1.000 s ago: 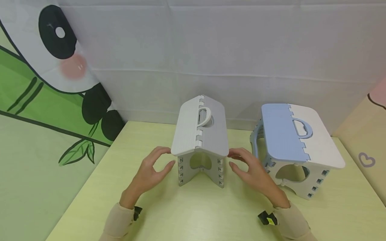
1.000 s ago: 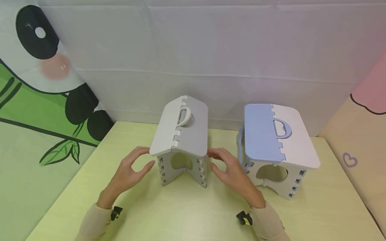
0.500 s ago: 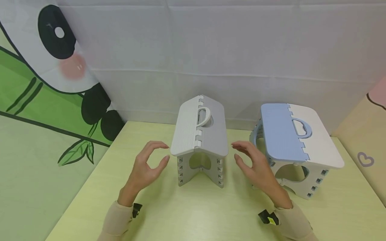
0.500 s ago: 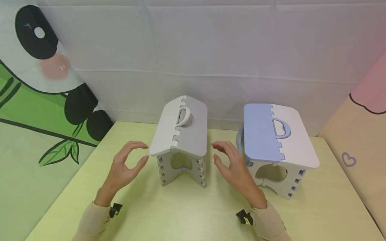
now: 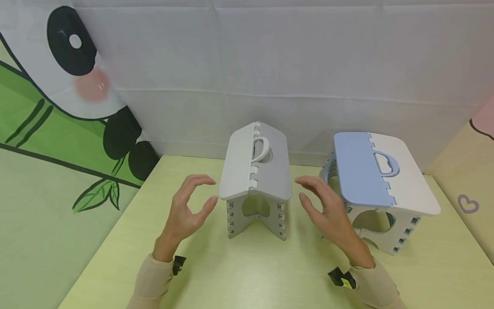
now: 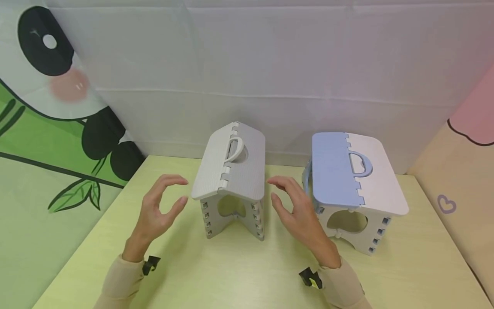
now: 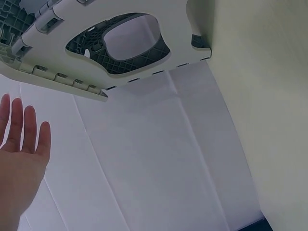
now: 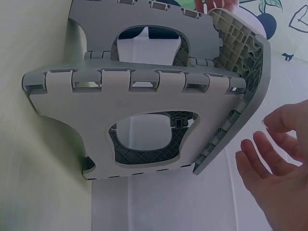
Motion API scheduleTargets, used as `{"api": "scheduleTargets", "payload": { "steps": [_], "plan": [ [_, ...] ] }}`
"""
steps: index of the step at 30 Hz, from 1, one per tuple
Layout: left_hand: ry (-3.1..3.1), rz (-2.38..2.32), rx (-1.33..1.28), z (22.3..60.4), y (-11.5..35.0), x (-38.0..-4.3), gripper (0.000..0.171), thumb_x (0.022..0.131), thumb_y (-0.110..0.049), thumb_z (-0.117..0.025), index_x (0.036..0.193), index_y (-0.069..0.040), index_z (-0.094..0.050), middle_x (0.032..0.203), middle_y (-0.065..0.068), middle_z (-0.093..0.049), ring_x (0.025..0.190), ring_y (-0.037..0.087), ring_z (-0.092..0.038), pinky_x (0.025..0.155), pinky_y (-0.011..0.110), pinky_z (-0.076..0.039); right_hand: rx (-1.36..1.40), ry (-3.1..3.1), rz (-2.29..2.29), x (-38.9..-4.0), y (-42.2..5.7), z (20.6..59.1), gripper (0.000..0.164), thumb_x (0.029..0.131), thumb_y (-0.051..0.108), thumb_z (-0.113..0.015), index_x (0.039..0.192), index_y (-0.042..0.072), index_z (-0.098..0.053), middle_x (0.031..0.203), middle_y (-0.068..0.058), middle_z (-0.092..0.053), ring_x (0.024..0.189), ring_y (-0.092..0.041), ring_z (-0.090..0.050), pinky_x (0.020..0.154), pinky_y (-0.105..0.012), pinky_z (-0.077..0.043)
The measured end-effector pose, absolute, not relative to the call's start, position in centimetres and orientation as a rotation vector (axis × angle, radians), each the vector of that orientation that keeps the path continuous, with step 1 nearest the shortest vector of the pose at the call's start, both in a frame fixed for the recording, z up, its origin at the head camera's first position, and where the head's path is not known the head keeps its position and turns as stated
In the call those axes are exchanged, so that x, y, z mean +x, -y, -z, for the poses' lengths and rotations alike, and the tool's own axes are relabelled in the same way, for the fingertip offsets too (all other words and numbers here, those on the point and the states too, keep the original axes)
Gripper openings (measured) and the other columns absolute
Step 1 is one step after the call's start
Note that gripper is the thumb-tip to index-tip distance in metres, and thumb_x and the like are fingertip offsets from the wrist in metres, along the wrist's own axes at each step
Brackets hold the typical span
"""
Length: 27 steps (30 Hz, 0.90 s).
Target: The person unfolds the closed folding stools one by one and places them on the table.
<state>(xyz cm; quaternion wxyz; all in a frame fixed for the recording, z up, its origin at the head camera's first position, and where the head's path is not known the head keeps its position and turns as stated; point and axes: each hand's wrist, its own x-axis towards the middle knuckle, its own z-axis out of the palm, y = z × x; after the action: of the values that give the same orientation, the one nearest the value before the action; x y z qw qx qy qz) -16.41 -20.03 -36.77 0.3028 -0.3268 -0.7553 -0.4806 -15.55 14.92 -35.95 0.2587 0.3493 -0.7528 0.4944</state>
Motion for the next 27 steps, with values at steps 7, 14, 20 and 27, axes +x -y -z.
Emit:
{"api": "scheduleTargets", "payload": {
  "steps": [7, 14, 20, 27],
  "plan": [
    [1.976, 1.276, -0.878, 35.9, 19.0, -16.4, 0.034, 0.087, -0.008, -0.072, 0.120, 0.000, -0.067, 0.119, 0.015, -0.066, 0.116, 0.028, -0.058, 0.108, 0.031, -0.043, 0.948, 2.051, -1.312, -15.3, -14.6, 35.4, 0.046, 0.090, -0.019, -0.062, 0.133, -0.002, -0.061, 0.130, -0.015, -0.063, 0.125, -0.023, -0.058, 0.110, -0.029, -0.045],
    [1.934, 1.265, -0.916, 35.5, 18.1, -16.4, 0.036, 0.095, -0.023, -0.069, 0.122, 0.000, -0.067, 0.122, 0.016, -0.066, 0.119, 0.031, -0.057, 0.109, 0.034, -0.043, 0.945, 2.104, -1.343, -15.0, -14.2, 35.0, 0.044, 0.095, -0.011, -0.062, 0.137, 0.001, -0.060, 0.137, -0.011, -0.060, 0.132, -0.024, -0.052, 0.115, -0.032, -0.041],
    [1.942, 1.269, -0.938, 35.5, 17.6, -16.4, 0.038, 0.097, -0.030, -0.069, 0.123, -0.002, -0.068, 0.125, 0.015, -0.065, 0.122, 0.031, -0.056, 0.109, 0.033, -0.044, 0.948, 2.107, -1.357, -14.9, -13.5, 34.9, 0.046, 0.092, -0.009, -0.068, 0.136, 0.002, -0.060, 0.138, -0.011, -0.060, 0.132, -0.026, -0.053, 0.113, -0.032, -0.042],
    [1.932, 1.281, -0.985, 35.6, 17.0, -16.3, 0.036, 0.097, -0.026, -0.070, 0.124, -0.002, -0.067, 0.127, 0.016, -0.063, 0.121, 0.031, -0.057, 0.104, 0.028, -0.048, 0.953, 2.131, -1.340, -14.9, -13.0, 35.1, 0.051, 0.090, -0.006, -0.072, 0.138, 0.005, -0.060, 0.141, -0.009, -0.058, 0.132, -0.026, -0.053, 0.111, -0.029, -0.044]
  ]
}}
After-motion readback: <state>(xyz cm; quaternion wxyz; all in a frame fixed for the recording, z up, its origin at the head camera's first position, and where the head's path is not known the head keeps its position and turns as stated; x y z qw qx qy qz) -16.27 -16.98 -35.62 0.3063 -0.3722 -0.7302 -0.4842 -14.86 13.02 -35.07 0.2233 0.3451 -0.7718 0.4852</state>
